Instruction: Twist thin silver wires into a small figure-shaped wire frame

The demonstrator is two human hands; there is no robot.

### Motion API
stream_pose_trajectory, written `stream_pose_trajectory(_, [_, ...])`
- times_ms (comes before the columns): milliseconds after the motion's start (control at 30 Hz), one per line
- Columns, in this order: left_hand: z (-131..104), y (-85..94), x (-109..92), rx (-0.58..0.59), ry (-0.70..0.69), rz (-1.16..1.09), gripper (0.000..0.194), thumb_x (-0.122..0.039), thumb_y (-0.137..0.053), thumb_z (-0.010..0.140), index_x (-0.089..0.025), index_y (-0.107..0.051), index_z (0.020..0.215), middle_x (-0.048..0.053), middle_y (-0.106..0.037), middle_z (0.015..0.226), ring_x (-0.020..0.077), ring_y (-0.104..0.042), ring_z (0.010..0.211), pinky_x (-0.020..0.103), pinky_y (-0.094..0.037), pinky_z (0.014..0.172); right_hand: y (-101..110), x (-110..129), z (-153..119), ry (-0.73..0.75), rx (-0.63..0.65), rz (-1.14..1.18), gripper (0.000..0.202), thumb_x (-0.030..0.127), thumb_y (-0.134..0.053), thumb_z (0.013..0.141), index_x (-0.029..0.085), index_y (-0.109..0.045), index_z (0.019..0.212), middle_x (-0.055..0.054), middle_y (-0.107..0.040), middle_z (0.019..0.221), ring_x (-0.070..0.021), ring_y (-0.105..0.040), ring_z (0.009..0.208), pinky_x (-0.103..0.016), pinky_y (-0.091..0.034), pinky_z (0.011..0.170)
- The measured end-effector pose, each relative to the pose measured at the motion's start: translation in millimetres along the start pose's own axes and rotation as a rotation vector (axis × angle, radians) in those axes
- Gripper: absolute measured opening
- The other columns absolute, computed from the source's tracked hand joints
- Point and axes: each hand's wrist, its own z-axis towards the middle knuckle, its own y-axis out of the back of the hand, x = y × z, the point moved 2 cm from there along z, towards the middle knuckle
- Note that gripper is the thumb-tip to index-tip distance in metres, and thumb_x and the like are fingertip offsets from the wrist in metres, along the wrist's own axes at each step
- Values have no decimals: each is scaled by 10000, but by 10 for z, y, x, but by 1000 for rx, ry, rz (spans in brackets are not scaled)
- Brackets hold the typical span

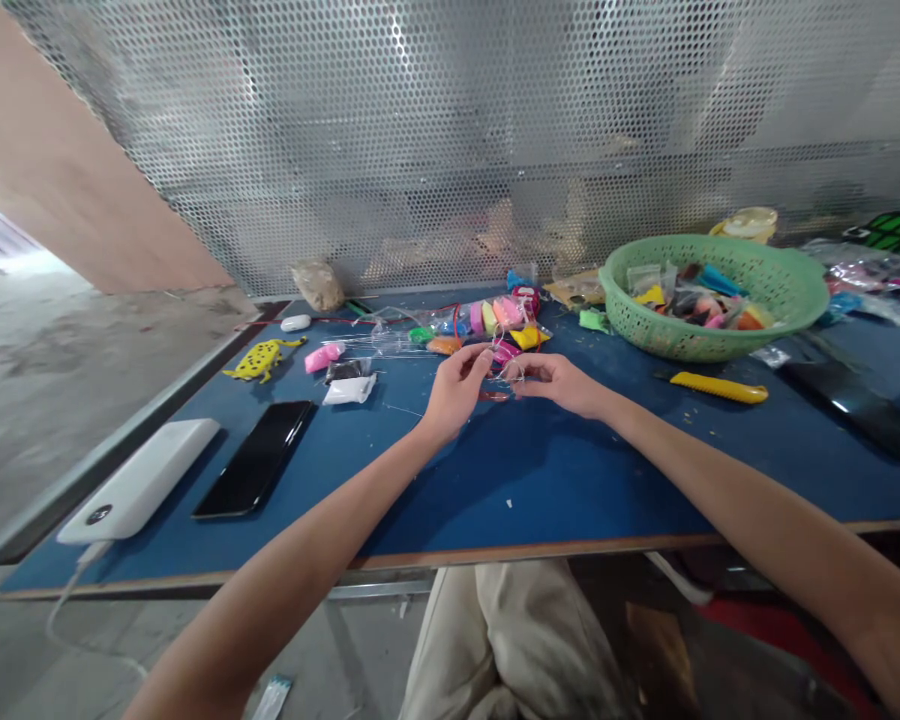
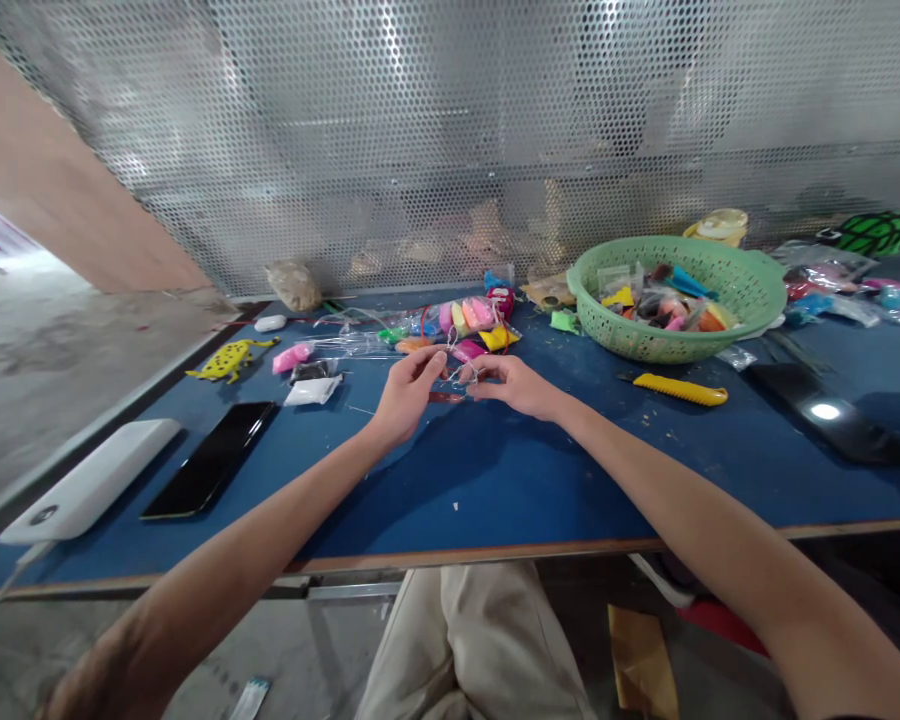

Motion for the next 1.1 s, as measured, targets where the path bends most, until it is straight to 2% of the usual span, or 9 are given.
stream_pose_trajectory(100, [-5,22,-18,29,13,12,341,-446,-702,852,-165,-726,1043,36,-555,820,156,-541,796,306,-649,602,80,44,-4,20,-9,-34,248,335,-776,806,202,-697,1001,-41,-703,1019,-189,-674,946,-354,-562,867])
stream_pose_trajectory(200, [-11,37,-29,46,25,11,357,-490,-716,833,-168,-734,986,19,-533,752,151,-542,748,308,-644,582,110,116,-31,25,29,-29,213,329,-749,838,200,-684,995,-39,-725,966,-190,-708,904,-368,-561,881])
stream_pose_trajectory(367, [-27,39,-49,70,17,15,366,-500,-700,849,-171,-728,1008,18,-539,740,142,-559,712,263,-620,540,48,123,-70,4,85,173,164,242,-721,847,206,-655,992,-40,-757,936,-190,-721,923,-352,-560,861])
stream_pose_trajectory(500, [-39,37,-57,64,3,52,377,-506,-689,856,-168,-728,1017,20,-565,748,136,-571,687,231,-592,486,-12,39,-67,-101,104,395,187,181,-703,821,205,-641,996,-51,-760,958,-194,-720,904,-364,-556,845])
stream_pose_trajectory(600, [-36,51,-64,46,-22,71,407,-532,-670,863,-163,-739,1022,33,-605,769,143,-593,709,232,-600,505,-5,14,-51,-220,87,536,192,174,-673,834,219,-617,1011,-69,-763,1007,-189,-715,862,-380,-549,844])
stream_pose_trajectory(733, [-22,71,-69,57,-36,96,418,-544,-662,867,-160,-751,1006,43,-633,765,148,-607,736,225,-602,535,35,36,-37,-311,66,687,166,202,-628,878,232,-618,1041,-29,-741,907,-147,-670,757,-311,-536,746])
stream_pose_trajectory(800, [-17,75,-68,64,-45,112,402,-537,-660,872,-161,-752,980,27,-618,723,134,-597,703,233,-611,569,39,50,-32,-302,44,698,206,208,-613,895,232,-627,1099,-24,-736,886,-141,-655,739,-286,-520,707])
stream_pose_trajectory(933, [-17,73,-68,69,-69,166,386,-530,-648,885,-162,-747,948,12,-597,702,123,-585,665,220,-601,555,-8,50,-25,-334,61,660,261,263,-575,937,198,-632,1183,-70,-750,983,-150,-640,744,-288,-501,680])
stream_pose_trajectory(1100, [-23,63,-68,69,-54,181,399,-534,-625,902,-177,-732,1045,-15,-545,663,109,-571,546,229,-578,492,-31,55,-44,-347,70,706,242,297,-600,926,193,-648,1139,-64,-742,905,-139,-609,699,-279,-481,658])
